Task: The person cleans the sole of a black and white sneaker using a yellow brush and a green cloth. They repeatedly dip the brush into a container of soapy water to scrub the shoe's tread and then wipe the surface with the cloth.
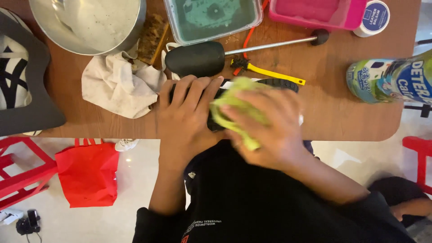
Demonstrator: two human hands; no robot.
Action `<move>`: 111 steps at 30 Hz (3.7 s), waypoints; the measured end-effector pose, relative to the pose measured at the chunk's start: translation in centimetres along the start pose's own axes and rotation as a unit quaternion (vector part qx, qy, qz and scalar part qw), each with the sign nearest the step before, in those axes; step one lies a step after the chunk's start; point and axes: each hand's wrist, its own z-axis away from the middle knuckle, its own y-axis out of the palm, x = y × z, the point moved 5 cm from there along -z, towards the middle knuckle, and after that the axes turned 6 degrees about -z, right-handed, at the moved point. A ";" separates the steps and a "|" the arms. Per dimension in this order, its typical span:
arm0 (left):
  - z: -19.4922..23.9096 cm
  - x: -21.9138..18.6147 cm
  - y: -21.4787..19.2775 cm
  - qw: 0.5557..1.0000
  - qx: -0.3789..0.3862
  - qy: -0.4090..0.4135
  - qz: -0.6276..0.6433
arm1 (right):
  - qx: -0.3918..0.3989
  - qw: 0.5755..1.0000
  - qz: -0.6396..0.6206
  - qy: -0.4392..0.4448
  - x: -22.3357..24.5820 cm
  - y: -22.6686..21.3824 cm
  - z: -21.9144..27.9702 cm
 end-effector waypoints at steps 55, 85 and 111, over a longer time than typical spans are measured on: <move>0.9 0.1 0.4 1.000 -0.021 0.001 -0.005 | -0.024 0.995 0.021 -0.098 -0.4 -1.3 2.6; 1.1 0.2 0.6 1.000 -0.025 -0.001 -0.009 | 0.064 0.989 0.105 -0.077 0.3 -0.7 -0.4; 1.2 0.6 0.6 0.999 -0.029 0.009 -0.027 | 0.041 0.997 0.048 0.033 -0.5 0.7 -1.8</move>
